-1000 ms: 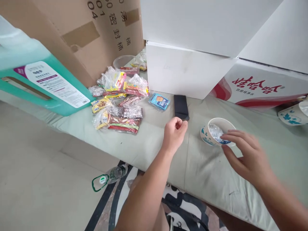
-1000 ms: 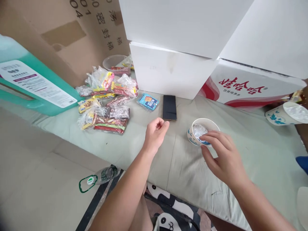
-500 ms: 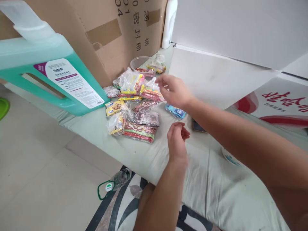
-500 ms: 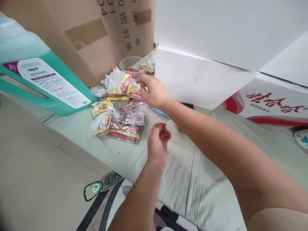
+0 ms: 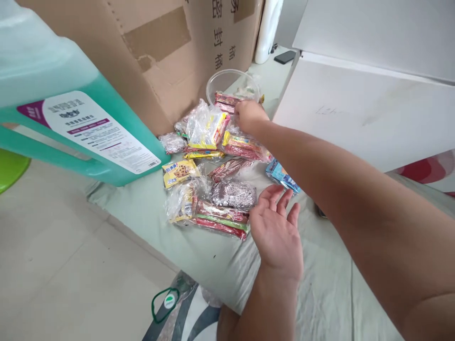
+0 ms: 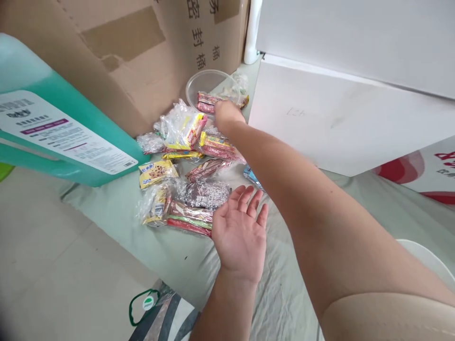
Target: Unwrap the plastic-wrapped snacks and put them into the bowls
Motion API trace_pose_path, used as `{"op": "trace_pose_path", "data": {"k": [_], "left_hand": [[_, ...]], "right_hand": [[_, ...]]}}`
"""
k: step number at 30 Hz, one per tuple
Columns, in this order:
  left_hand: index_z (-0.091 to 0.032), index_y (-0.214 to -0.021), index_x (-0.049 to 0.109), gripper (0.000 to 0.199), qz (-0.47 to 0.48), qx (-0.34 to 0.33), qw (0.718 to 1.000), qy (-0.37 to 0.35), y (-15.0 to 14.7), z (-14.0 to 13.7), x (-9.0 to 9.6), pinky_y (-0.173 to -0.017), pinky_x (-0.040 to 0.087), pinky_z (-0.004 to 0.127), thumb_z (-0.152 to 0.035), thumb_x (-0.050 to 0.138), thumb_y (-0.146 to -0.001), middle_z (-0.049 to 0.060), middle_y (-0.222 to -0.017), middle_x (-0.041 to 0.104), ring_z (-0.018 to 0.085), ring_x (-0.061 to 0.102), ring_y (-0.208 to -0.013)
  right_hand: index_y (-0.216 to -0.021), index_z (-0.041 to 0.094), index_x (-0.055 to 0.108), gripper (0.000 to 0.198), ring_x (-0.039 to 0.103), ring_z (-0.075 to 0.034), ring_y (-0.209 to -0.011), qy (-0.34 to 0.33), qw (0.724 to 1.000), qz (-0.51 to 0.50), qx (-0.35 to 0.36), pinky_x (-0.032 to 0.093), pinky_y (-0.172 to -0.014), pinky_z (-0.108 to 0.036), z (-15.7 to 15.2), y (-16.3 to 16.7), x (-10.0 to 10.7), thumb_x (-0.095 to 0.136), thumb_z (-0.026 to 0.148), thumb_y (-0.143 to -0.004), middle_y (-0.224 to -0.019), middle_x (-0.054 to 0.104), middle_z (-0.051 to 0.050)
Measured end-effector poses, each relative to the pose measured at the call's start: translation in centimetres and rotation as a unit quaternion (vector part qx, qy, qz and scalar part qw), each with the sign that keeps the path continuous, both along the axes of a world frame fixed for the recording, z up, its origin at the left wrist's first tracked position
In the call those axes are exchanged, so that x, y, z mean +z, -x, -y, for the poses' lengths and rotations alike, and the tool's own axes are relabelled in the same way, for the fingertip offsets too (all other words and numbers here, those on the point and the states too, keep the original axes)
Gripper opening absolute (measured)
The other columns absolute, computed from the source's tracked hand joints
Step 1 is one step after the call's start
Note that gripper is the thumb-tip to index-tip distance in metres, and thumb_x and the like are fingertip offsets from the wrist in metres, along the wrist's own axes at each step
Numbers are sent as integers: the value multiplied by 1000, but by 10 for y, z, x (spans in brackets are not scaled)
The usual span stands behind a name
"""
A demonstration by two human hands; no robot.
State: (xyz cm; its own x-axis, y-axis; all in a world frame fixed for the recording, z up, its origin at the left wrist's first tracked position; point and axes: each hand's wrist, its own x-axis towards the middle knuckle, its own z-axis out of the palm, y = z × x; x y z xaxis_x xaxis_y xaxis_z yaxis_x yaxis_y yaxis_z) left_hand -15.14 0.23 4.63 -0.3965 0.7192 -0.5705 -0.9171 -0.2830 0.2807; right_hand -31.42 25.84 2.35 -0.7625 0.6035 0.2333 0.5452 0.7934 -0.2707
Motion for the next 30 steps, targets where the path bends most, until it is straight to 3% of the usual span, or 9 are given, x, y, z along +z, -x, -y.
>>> {"op": "trace_pose_path", "data": {"k": [2,5,11,15,20,25,28,30], "left_hand": [[-26,-103,65,34,1,-4,1000,-3,-3,2,1,-101,52,34,-46,41,-89,8,-137,61,24,58,-134],[-26,-105,64,34,-3,-5,1000,-8,-9,5,4,-96,53,31,-46,41,-89,7,-136,61,22,59,-132],[-24,-101,63,30,-46,64,997,5,-5,10,7,-87,51,29,-44,46,-86,7,-117,63,20,64,-117],[-23,-94,61,27,-72,91,993,30,3,12,-4,-85,49,27,-45,50,-83,5,-107,61,17,64,-108],[-24,-87,57,20,-155,105,979,76,3,14,-14,-84,50,29,-42,49,-81,5,-98,64,19,66,-102],[-23,-81,61,20,-285,-45,957,6,-33,4,-11,-79,51,27,-43,57,-78,4,-84,65,17,69,-85],[-23,-79,61,24,-343,-143,928,-27,-72,-3,-14,-75,50,26,-47,62,-76,2,-80,65,16,68,-78],[-23,-79,61,25,-391,-184,901,-38,-97,-8,-19,-77,50,27,-48,63,-78,3,-84,65,17,68,-83]], "right_hand": [[-75,19,63,17,62,-25,-89,-8,1000,-15,-10,51,-87,-42,5,-7,10,63,23,-91,-81,63,-10],[-84,19,67,20,63,-24,-90,-19,997,-66,-32,51,-88,-41,23,-24,33,53,21,-97,-94,66,-11],[-103,20,71,21,64,-19,-100,-31,989,-144,-16,52,-97,-36,106,-89,79,50,23,-105,-103,65,-5],[-101,22,71,17,66,-18,-84,-86,965,-247,15,55,-79,-34,177,-198,82,55,27,-103,-95,69,-5],[-95,28,68,20,70,-19,-80,-143,958,-249,-9,55,-70,-34,251,-373,53,63,9,-91,-91,71,-3],[-97,32,73,26,70,-22,-77,-212,938,-233,-146,55,-66,-39,298,-496,36,67,9,-87,-92,71,-3],[-107,36,75,28,70,-27,-86,-246,913,-235,-226,55,-73,-45,309,-545,43,67,17,-88,-99,70,-6],[-110,36,76,26,69,-32,-96,-230,915,-204,-263,55,-76,-49,308,-569,49,65,26,-89,-105,69,-8]]}}
